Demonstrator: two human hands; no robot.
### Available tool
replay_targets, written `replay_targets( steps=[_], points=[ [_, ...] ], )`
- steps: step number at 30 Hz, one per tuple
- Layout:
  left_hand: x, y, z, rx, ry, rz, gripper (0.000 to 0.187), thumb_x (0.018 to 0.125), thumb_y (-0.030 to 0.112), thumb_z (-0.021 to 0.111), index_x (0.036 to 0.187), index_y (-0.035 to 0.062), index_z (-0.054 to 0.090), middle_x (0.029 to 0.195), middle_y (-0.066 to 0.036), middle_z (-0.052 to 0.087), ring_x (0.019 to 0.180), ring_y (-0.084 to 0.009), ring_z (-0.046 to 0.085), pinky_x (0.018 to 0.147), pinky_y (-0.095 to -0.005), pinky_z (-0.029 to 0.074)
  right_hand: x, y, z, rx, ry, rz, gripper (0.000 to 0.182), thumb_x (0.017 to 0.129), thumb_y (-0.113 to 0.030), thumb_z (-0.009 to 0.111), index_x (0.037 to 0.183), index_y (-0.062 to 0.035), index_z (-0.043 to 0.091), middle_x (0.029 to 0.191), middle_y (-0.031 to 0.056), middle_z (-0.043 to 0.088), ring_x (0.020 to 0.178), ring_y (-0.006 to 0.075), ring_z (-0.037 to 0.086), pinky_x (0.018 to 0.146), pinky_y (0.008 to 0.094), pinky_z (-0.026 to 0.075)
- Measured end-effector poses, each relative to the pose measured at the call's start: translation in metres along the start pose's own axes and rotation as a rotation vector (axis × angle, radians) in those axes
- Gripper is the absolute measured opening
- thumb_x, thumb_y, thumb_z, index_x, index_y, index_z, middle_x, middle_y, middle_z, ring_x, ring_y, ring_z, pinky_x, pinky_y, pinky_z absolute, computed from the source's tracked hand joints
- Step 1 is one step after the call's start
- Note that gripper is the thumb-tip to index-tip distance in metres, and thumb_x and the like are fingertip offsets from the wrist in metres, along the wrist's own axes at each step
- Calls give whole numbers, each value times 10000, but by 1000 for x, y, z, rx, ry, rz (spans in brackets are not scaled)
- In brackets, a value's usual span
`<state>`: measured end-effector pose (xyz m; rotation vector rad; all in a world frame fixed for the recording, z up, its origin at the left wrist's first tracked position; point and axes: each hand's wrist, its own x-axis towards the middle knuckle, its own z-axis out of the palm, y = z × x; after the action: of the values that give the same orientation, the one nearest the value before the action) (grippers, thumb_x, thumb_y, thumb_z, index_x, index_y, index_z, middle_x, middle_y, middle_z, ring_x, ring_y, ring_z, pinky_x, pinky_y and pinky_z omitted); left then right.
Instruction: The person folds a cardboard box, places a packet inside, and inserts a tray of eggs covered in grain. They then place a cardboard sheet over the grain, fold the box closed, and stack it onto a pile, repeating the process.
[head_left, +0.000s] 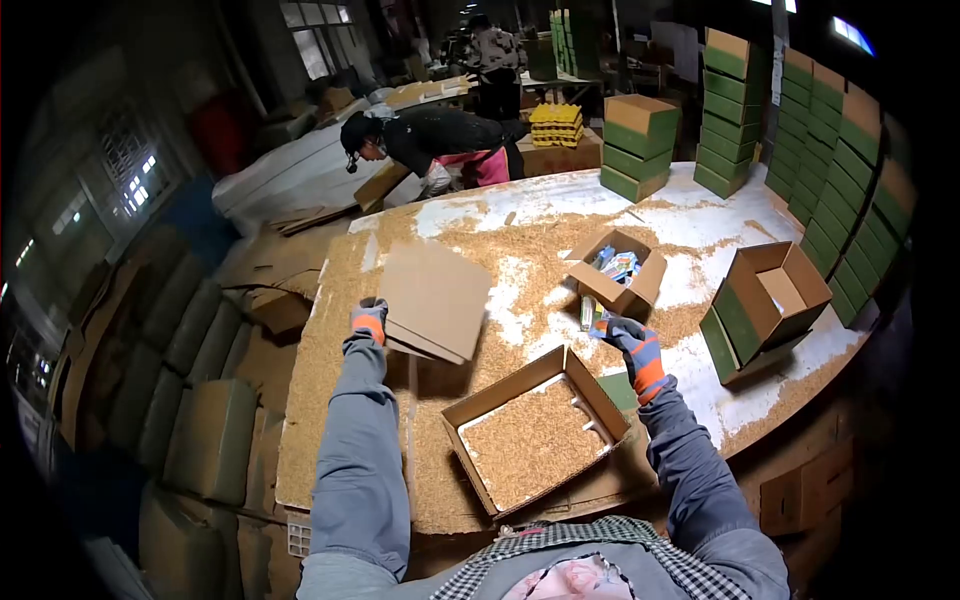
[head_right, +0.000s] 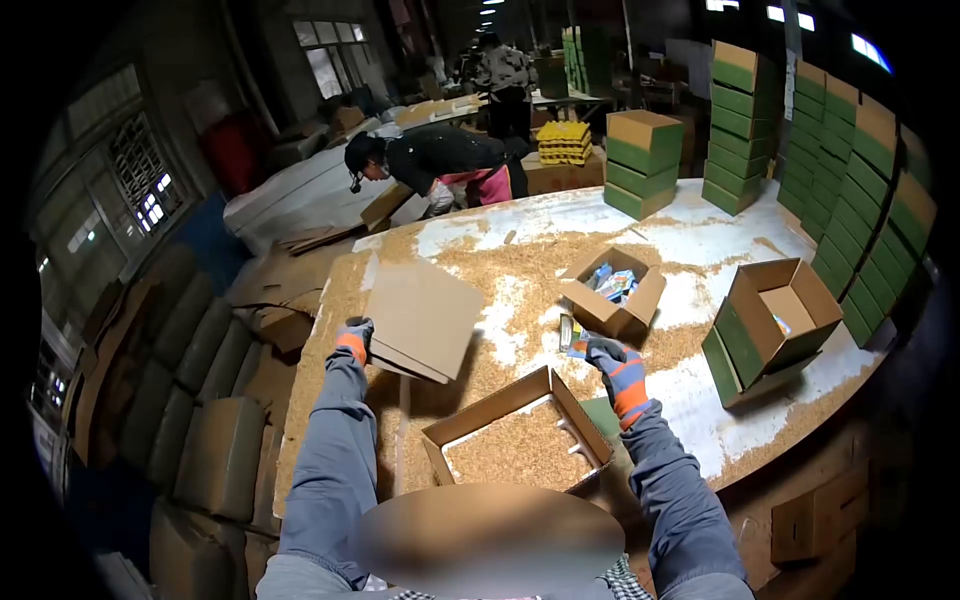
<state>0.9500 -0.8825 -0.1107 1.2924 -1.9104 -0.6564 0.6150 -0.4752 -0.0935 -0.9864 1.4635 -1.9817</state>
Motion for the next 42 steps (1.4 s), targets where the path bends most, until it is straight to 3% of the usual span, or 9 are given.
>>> replay_targets(
  steps=[6, 10, 16, 18, 20, 26, 30, 38, 42],
  points=[
    [-107, 155, -72, 460, 444, 558, 231, 667, 154, 674, 897, 169, 660, 815, -54, 598, 804, -283, 541, 705, -381, 439, -3, -19, -5, -139, 139, -41, 184, 798, -113, 624, 975, -77, 661, 733, -70, 569, 500, 0, 339, 410, 167, 257],
    [-251, 189, -53, 436, -34, 799, 169, 664, 132, 647, 831, 148, 629, 759, -71, 580, 744, -280, 563, 623, -400, 443, -25, -79, 23, -382, 127, -576, 202, 821, -27, 573, 1014, -17, 631, 968, 76, 640, 842, 152, 596, 718, 262, 469],
    [-336, 161, 31, 579, -1258, 596, 272, 844, 274, 451, 1037, 118, 561, 1011, -105, 608, 943, -285, 582, 806, -380, 465, -85, -14, 77, -1210, -1169, -349, 333, 797, -210, 606, 1106, -89, 589, 1198, 123, 544, 1056, 274, 545, 871, 354, 445],
    [-325, 148, 20, -278, -679, 715, 434, 841, 209, 557, 1244, 66, 482, 1182, -123, 564, 1029, -256, 571, 907, -343, 425, -92, 27, 64, -1390, -1194, -252, 423, 834, -289, 570, 1203, -87, 527, 1243, 130, 510, 1066, 281, 537, 890, 344, 431],
    [-337, 150, -12, -805, -242, 37, 379, 892, 86, 482, 1265, 24, 453, 1194, -132, 548, 1078, -190, 528, 944, -319, 409, -72, -24, 64, -1424, -1319, -145, 502, 872, -348, 529, 1274, -57, 454, 1244, 118, 515, 1079, 259, 534, 921, 332, 415],
    [-400, -61, 112, -1083, -99, -577, 598, 918, 250, 495, 1397, 39, 204, 1434, -92, 258, 1284, -244, 295, 1046, -365, 276, -37, 56, -49, 528, -133, 566, 430, 922, -294, 455, 1277, -53, 453, 1269, 61, 500, 1142, 187, 481, 975, 331, 376],
    [-364, 93, 79, -1335, -595, -741, 755, 863, 638, 320, 1365, 75, 291, 1352, -120, 383, 1197, -284, 418, 995, -419, 373, -115, 71, -90, 780, -71, 515, 427, 922, -290, 450, 1269, -41, 457, 1256, 73, 506, 1127, 192, 487, 968, 324, 378],
    [-327, 347, 215, -422, -740, 729, 424, 916, 228, 383, 1284, 18, 387, 1263, -143, 462, 1133, -233, 479, 956, -360, 399, -39, -153, -383, 372, -66, -40, 424, 922, -282, 439, 1252, -17, 464, 1230, 96, 520, 1099, 203, 501, 952, 312, 384],
    [-320, 524, 331, -1188, -1120, -389, 477, 873, 341, 511, 1228, 28, 449, 1143, -121, 557, 1077, -244, 523, 911, -373, 435, 35, -195, -529, 206, 9, -63, 423, 922, -278, 434, 1244, -6, 468, 1217, 107, 527, 1084, 208, 508, 945, 306, 387]
  ],
)
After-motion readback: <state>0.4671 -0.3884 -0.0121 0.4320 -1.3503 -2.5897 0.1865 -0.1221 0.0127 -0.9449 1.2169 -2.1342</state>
